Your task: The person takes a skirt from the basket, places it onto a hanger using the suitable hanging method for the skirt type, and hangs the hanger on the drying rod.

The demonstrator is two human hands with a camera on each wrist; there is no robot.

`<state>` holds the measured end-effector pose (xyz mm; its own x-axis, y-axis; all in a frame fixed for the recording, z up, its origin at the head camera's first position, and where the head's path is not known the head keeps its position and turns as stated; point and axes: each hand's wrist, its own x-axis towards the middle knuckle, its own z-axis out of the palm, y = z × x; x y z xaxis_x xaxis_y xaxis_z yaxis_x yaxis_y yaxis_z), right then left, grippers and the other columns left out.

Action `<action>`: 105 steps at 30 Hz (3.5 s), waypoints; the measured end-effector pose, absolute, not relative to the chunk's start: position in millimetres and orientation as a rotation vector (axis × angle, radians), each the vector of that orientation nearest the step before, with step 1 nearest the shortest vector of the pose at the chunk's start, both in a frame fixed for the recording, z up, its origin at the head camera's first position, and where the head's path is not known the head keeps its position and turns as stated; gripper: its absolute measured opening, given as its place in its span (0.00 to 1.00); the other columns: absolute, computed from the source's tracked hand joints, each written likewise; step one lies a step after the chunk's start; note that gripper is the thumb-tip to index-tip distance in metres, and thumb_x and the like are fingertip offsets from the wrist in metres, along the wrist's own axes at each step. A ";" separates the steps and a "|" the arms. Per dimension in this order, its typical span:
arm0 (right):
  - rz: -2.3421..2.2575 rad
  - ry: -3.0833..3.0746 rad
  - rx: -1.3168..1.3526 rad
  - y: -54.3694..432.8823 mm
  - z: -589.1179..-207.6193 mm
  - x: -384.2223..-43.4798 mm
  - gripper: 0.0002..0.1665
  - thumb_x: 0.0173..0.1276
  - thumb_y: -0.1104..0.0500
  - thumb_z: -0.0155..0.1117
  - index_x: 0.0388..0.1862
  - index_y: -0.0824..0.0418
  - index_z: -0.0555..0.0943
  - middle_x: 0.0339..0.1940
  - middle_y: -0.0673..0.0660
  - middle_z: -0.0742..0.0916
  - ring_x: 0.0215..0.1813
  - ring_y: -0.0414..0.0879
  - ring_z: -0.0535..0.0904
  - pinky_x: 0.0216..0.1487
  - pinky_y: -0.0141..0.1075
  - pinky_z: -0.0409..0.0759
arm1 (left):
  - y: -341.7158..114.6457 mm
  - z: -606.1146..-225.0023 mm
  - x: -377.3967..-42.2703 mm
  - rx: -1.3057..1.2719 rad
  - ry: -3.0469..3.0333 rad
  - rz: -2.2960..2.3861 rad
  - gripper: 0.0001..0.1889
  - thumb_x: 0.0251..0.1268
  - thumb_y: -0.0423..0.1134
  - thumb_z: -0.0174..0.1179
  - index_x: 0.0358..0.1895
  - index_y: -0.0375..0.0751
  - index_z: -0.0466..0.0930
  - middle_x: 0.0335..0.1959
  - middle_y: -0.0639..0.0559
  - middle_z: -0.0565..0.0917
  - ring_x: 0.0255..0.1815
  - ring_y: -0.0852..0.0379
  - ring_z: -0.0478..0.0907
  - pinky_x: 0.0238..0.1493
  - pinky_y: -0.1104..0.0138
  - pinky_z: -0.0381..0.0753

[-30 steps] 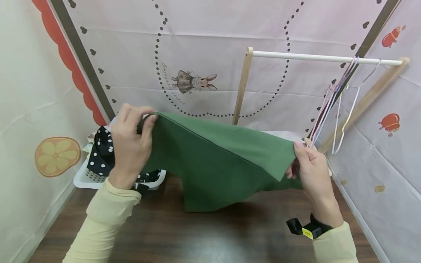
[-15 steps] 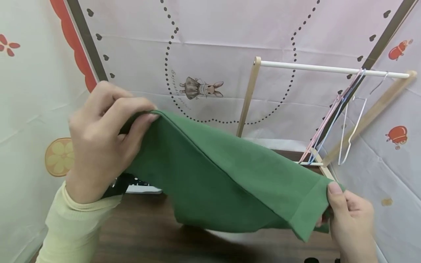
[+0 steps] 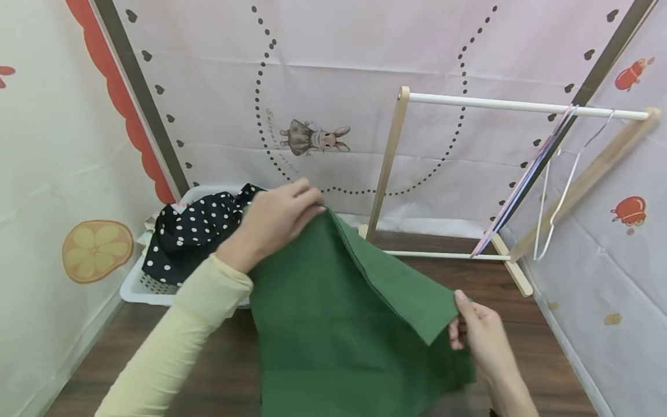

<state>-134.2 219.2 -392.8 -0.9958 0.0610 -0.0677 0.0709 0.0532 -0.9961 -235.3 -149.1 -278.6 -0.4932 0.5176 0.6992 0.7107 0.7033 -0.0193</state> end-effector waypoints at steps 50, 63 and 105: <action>-2.932 0.196 0.735 217.3 -457.8 -242.0 0.13 0.81 0.50 0.36 0.54 0.55 0.61 0.51 0.59 0.83 0.55 0.50 0.81 0.40 0.31 0.81 | -135.7 -483.4 -233.5 -0.691 -3.353 -0.282 0.49 0.51 0.64 0.68 0.76 0.55 0.56 0.78 0.48 0.50 0.76 0.39 0.44 0.66 0.42 0.59; -2.575 1.342 0.258 213.1 -479.0 -232.4 0.32 0.82 0.53 0.38 0.80 0.49 0.47 0.80 0.47 0.46 0.78 0.43 0.38 0.75 0.37 0.46 | -141.8 -486.4 -225.5 -0.721 -3.363 -0.373 0.51 0.49 0.62 0.70 0.77 0.55 0.54 0.78 0.45 0.48 0.77 0.40 0.42 0.70 0.42 0.49; -0.425 2.651 -0.469 188.1 -474.4 -186.6 0.57 0.62 0.33 0.63 0.78 0.61 0.52 0.78 0.70 0.47 0.76 0.68 0.37 0.66 0.70 0.45 | -127.4 -479.1 -178.1 -0.674 -3.412 -0.351 0.54 0.46 0.69 0.67 0.77 0.58 0.53 0.78 0.42 0.45 0.73 0.26 0.39 0.61 0.30 0.53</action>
